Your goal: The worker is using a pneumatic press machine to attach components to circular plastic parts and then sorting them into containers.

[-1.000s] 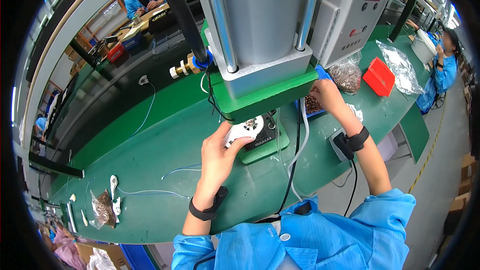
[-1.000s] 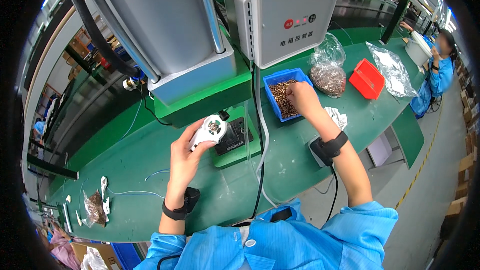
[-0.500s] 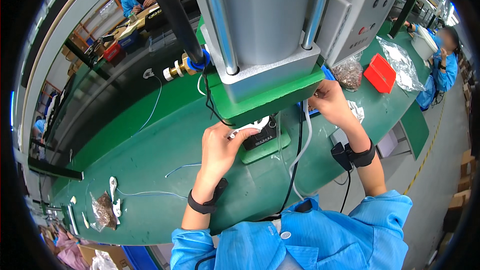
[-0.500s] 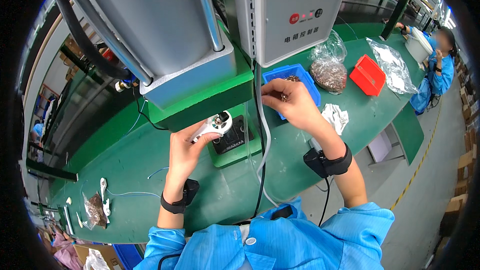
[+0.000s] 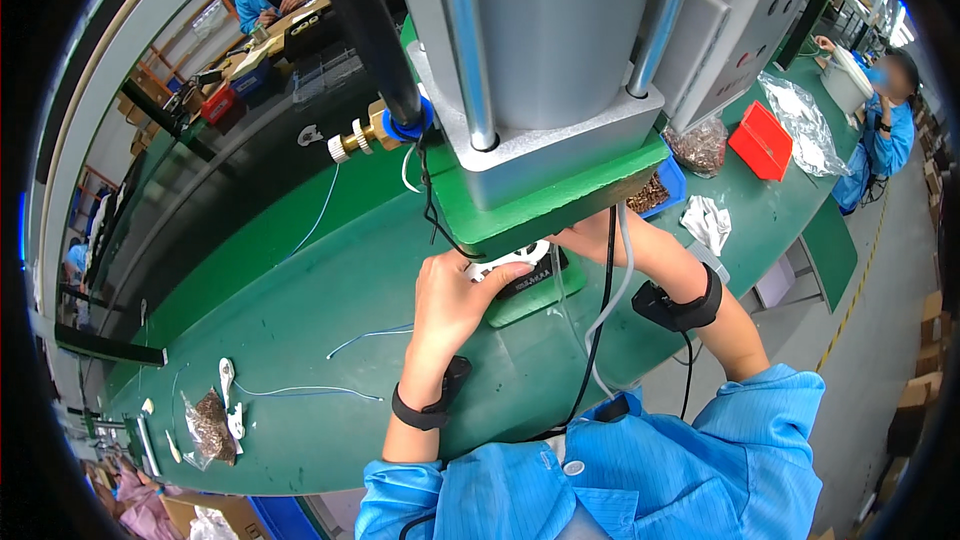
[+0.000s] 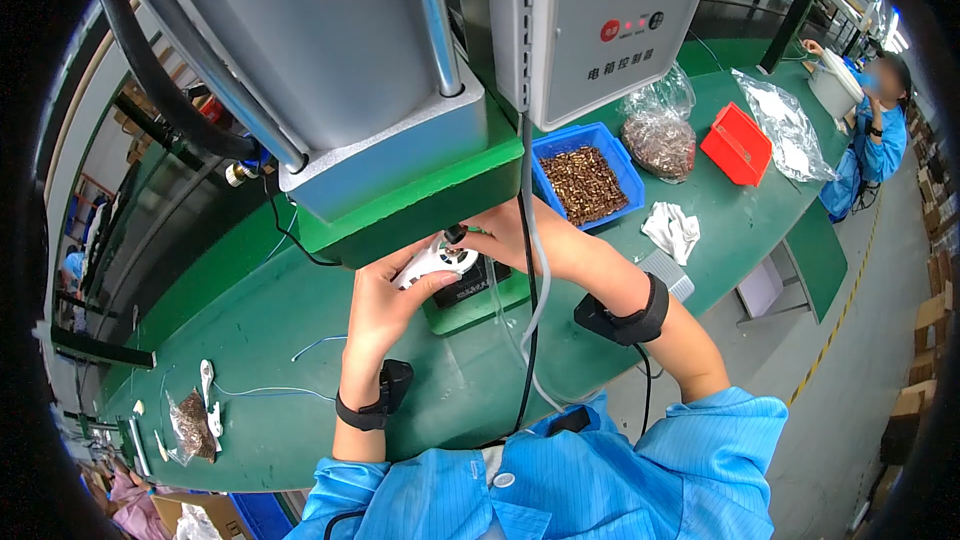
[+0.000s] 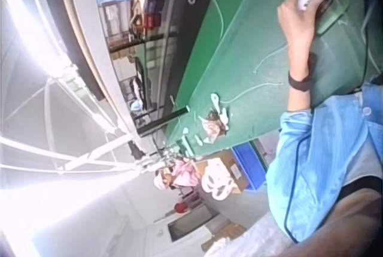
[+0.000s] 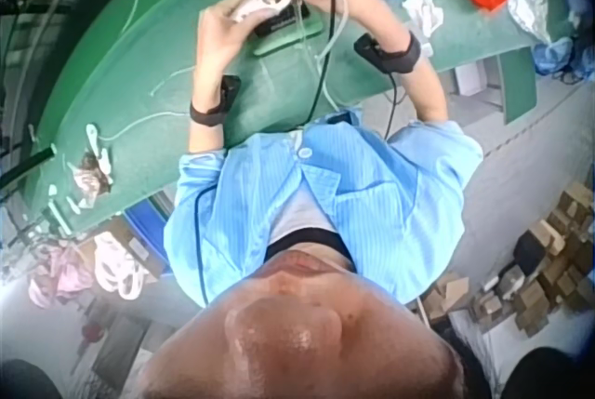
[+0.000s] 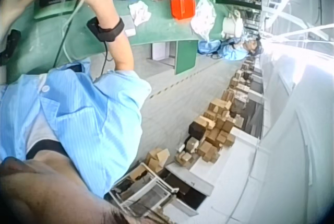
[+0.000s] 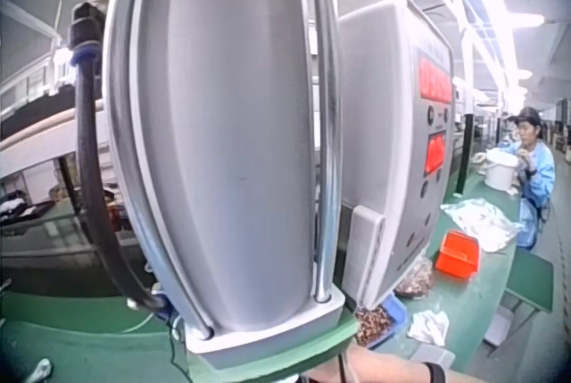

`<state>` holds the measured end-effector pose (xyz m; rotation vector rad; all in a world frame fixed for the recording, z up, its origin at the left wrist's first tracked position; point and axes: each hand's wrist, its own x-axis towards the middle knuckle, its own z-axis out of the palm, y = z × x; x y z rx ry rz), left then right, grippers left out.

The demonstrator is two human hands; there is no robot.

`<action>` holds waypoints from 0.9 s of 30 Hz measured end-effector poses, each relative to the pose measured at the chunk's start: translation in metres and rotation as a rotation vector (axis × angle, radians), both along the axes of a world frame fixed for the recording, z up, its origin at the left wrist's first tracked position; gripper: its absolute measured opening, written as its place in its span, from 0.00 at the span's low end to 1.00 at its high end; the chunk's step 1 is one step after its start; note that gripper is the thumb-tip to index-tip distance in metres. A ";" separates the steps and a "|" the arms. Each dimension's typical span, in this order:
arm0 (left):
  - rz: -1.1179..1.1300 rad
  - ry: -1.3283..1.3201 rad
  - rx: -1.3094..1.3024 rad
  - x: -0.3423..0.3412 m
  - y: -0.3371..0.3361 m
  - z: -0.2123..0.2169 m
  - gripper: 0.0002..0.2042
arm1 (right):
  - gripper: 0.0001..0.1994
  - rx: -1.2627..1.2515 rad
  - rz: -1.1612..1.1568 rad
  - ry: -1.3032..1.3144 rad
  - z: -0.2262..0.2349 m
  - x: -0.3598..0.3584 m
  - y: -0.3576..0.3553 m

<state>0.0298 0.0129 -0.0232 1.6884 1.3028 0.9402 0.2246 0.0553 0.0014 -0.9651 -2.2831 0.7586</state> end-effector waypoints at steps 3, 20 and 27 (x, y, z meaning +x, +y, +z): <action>0.055 -0.113 0.107 0.001 0.001 -0.016 0.14 | 0.12 0.091 0.002 -0.002 -0.010 -0.001 0.002; 0.084 0.307 0.224 -0.010 -0.025 0.008 0.14 | 0.30 0.347 -0.844 0.083 -0.042 0.121 -0.071; 0.083 0.303 0.152 -0.005 -0.027 -0.002 0.12 | 0.31 0.428 -0.812 -0.199 -0.110 0.132 -0.064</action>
